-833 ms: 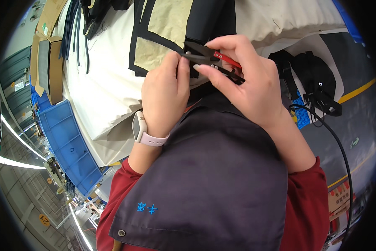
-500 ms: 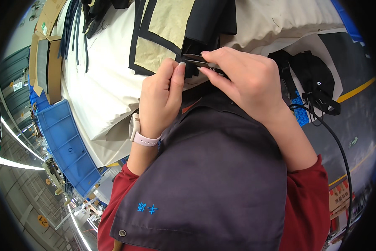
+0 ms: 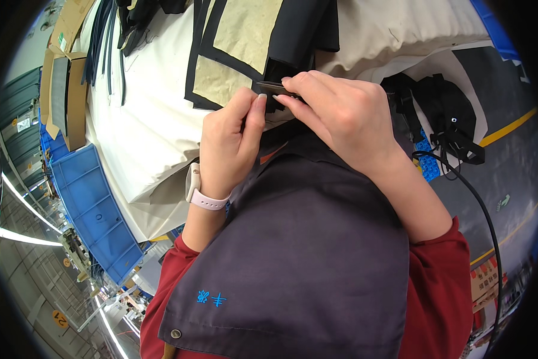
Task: Trimming loose threads and excess material from various black leather pieces using thread snips.
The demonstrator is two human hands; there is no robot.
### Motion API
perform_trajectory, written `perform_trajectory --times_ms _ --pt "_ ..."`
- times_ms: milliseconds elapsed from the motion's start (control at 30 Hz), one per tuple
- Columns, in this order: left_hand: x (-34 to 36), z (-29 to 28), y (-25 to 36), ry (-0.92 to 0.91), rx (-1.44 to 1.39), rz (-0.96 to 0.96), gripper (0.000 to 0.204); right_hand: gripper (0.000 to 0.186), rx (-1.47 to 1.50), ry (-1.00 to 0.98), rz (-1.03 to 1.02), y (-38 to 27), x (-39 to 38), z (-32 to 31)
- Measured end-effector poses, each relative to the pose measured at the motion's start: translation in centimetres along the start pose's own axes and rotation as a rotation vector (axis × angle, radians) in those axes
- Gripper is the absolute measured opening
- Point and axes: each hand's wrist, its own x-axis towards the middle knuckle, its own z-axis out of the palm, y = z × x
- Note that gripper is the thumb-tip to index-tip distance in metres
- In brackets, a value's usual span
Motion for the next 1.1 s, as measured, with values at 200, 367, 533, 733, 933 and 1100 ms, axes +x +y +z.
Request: perform_trajectory --times_ms 200,367,533,733,933,1100 --pt "-0.5 -1.1 -1.8 0.333 -0.333 0.127 0.022 0.022 0.265 -0.031 0.125 0.1 -0.3 -0.7" --pt "-0.7 -4.2 -1.2 0.243 -1.498 -0.208 0.027 0.024 0.628 0.296 0.433 1.2 0.8 -1.0" --pt "-1.1 -4.5 -2.0 0.278 -1.547 -0.27 0.023 0.039 0.425 0.239 0.656 2.0 4.8 -1.4" --pt "-0.9 -4.9 -1.0 0.237 -1.479 -0.37 0.035 0.021 0.422 0.202 0.518 2.5 5.8 -0.8" --pt "-0.8 -4.7 -0.9 0.288 -1.26 -0.346 0.037 0.019 0.465 0.038 0.519 1.7 6.1 -1.4" --pt "-1.4 -4.2 -1.0 0.255 -1.224 -0.331 0.035 0.032 0.32 -0.11 0.457 1.1 6.5 -2.4"
